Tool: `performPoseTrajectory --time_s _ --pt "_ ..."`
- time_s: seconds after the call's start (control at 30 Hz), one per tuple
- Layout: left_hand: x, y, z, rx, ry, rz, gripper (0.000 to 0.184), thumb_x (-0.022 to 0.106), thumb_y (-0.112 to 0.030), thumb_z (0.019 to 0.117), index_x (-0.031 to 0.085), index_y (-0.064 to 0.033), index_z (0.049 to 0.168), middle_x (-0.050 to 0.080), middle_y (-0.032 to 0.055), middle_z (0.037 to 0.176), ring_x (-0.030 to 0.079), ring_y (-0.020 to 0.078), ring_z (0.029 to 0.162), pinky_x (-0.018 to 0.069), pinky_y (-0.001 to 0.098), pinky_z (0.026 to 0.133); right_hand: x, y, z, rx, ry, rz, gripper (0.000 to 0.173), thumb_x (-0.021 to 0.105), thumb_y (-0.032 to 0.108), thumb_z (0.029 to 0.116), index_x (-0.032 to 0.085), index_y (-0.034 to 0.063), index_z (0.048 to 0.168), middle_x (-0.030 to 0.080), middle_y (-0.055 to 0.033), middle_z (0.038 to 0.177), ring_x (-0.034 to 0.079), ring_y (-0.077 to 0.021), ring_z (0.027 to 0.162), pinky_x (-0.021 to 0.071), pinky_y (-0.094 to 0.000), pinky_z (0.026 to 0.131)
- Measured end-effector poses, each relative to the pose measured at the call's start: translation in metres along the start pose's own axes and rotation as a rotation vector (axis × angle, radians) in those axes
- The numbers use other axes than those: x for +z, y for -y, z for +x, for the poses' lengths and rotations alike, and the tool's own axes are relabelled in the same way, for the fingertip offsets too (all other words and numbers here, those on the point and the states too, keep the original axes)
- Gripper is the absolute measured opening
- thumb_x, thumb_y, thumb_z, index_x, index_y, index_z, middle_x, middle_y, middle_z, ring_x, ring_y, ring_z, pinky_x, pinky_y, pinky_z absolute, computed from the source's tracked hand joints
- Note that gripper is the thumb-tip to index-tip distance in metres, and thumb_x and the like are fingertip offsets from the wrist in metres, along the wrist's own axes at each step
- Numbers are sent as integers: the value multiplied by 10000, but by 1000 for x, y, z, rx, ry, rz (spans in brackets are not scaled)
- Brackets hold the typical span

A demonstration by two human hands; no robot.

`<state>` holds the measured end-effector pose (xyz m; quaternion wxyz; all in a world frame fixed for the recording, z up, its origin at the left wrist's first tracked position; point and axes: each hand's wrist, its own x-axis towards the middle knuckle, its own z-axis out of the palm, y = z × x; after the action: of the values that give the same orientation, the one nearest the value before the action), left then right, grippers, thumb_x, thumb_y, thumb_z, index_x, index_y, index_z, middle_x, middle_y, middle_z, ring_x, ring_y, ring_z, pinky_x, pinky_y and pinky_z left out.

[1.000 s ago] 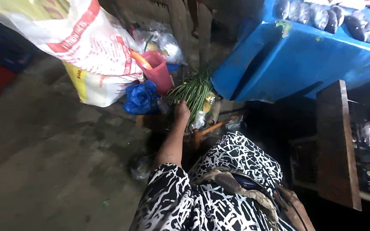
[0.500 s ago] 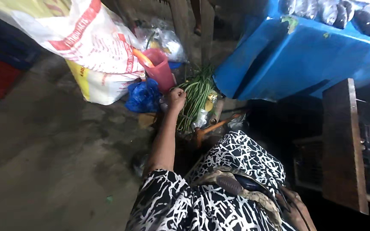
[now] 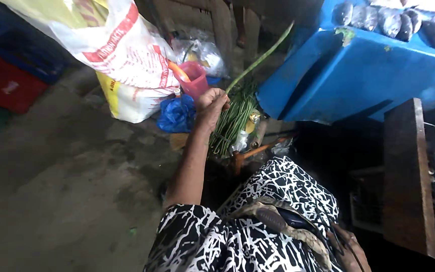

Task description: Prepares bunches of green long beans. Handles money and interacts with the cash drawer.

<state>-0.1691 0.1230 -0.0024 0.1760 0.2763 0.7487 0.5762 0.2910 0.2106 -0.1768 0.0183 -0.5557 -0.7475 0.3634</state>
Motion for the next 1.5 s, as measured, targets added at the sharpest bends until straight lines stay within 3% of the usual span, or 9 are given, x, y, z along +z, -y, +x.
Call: performPoseTrajectory --time_s 0.2,0.27,0.37,0.5,0.63,0.83,1.3,1.4,1.5 --pt "-19 105 100 68 -163 38 219 584 -98 1001 617 64 1144 680 126 959 675 150 808 580 324 768 -1 10 -1 16 -3 17 393 687 132 969 653 -8 1334 575 -311 1361 560 -438 1274 449 -562 1086" --pt "-27 112 120 -27 -226 270 288 567 -136 1016 621 64 1216 681 201 1108 676 243 982 553 401 898 -3 11 0 27 16 -4 400 680 146 975 643 -5 1344 571 -307 1373 556 -434 1286 444 -563 1093" --pt "-30 119 134 -124 -245 621 399 564 -199 1026 599 41 1343 564 282 1397 508 420 1353 387 562 1139 -1 7 3 18 13 -19 406 690 162 967 651 3 1338 580 -294 1367 563 -424 1283 453 -562 1084" --pt "6 153 117 -205 46 730 353 648 -254 987 677 56 1153 631 301 1239 611 458 1188 488 638 1005 -1 14 2 47 11 -19 392 687 148 970 655 8 1335 584 -283 1366 573 -415 1266 459 -556 1078" --pt "47 205 97 -401 260 823 539 781 -333 904 649 112 1178 612 337 1257 585 486 1221 475 655 1010 -2 17 1 63 13 -18 392 699 144 963 660 8 1329 593 -287 1350 575 -424 1257 460 -564 1071" --pt "41 215 103 -416 238 724 474 729 -277 916 646 18 1278 635 293 1272 603 462 1213 474 682 987 -1 15 -2 51 -12 21 385 692 125 965 656 -7 1325 591 -286 1355 569 -412 1271 454 -543 1088" --pt "36 213 100 -427 179 534 682 605 -320 1026 341 13 1559 484 301 1490 472 454 1392 383 640 1130 5 2 3 26 -37 20 401 713 142 950 660 3 1322 598 -284 1338 597 -399 1226 492 -531 1044" --pt "39 220 101 -410 271 661 800 741 -440 926 445 63 1473 547 334 1392 529 482 1317 419 668 1081 5 4 4 57 -35 5 385 717 164 959 671 32 1317 603 -267 1336 597 -401 1225 484 -560 1041" --pt "43 226 105 -435 317 694 737 843 -333 841 545 58 1389 590 337 1320 573 496 1244 455 686 1019 5 1 3 74 -30 31 391 722 178 954 674 54 1321 613 -244 1323 616 -363 1193 505 -530 1021"
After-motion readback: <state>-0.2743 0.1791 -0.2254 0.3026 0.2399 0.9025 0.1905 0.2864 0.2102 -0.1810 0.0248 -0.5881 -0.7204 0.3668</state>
